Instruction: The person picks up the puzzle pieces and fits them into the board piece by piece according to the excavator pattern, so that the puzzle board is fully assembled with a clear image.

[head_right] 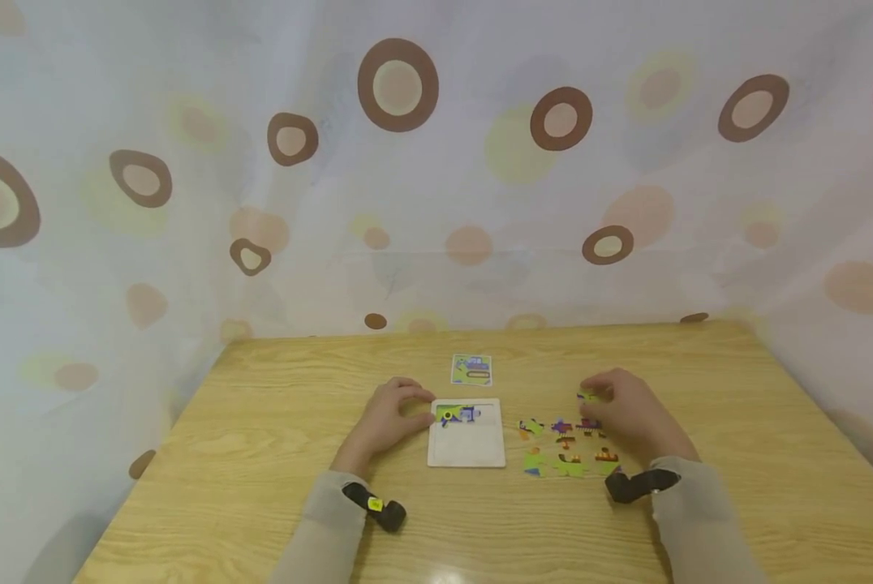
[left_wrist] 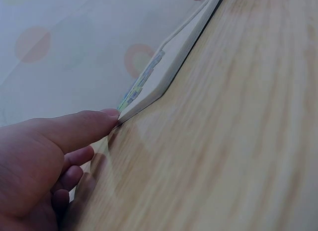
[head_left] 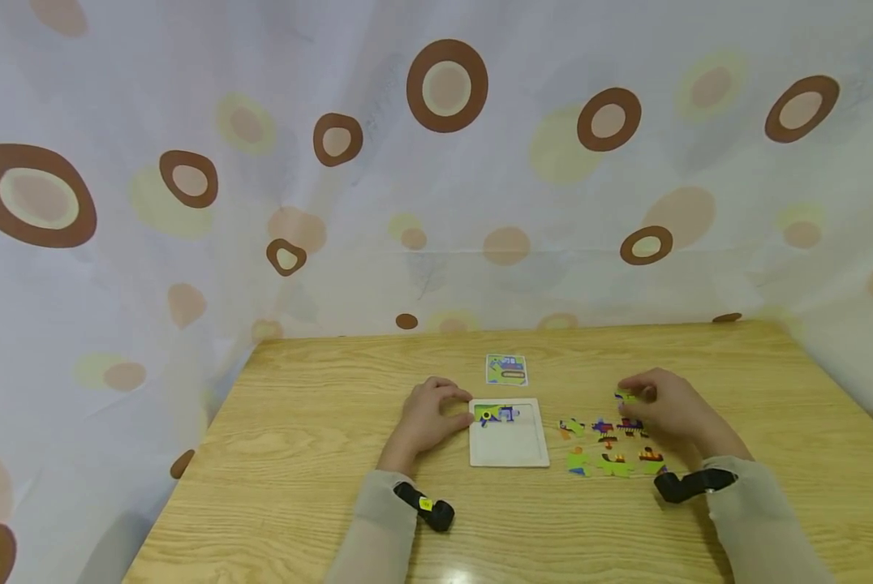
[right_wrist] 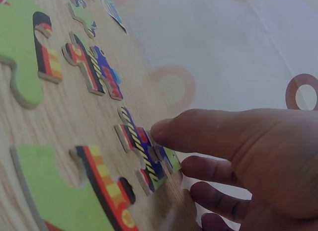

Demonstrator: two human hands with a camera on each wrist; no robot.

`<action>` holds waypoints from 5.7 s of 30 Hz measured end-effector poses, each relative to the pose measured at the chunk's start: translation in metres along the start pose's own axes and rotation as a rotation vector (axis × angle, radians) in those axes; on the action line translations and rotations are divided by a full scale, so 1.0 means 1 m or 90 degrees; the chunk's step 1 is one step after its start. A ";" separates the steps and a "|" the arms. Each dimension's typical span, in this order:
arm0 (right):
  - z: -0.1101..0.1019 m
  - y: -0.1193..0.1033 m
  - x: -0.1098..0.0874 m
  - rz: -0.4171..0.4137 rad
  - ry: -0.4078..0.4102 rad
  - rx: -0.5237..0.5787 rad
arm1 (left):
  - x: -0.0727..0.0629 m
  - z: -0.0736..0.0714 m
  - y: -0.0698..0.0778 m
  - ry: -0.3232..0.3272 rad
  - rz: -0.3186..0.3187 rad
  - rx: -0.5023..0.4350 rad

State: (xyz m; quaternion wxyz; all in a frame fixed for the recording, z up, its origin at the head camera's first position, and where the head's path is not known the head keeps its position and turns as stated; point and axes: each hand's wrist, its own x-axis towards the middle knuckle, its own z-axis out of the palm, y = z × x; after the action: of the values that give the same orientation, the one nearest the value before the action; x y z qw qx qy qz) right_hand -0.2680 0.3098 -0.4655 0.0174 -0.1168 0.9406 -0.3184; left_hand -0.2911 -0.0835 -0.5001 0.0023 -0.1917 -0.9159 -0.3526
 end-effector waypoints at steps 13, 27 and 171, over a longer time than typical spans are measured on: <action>0.005 0.007 0.005 -0.012 0.012 -0.013 | -0.001 0.000 0.000 -0.001 -0.013 0.003; 0.005 0.007 0.003 0.000 0.029 0.002 | -0.001 0.000 0.000 0.000 -0.008 0.004; 0.088 -0.092 0.048 -0.123 -0.031 0.048 | -0.001 -0.002 0.002 0.004 -0.008 -0.019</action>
State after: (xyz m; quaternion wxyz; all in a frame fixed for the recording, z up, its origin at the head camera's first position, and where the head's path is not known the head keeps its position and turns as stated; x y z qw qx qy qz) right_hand -0.2863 0.1750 -0.4781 0.0143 -0.2138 0.9115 -0.3510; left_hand -0.2893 -0.0833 -0.4975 0.0001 -0.1844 -0.9117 -0.3672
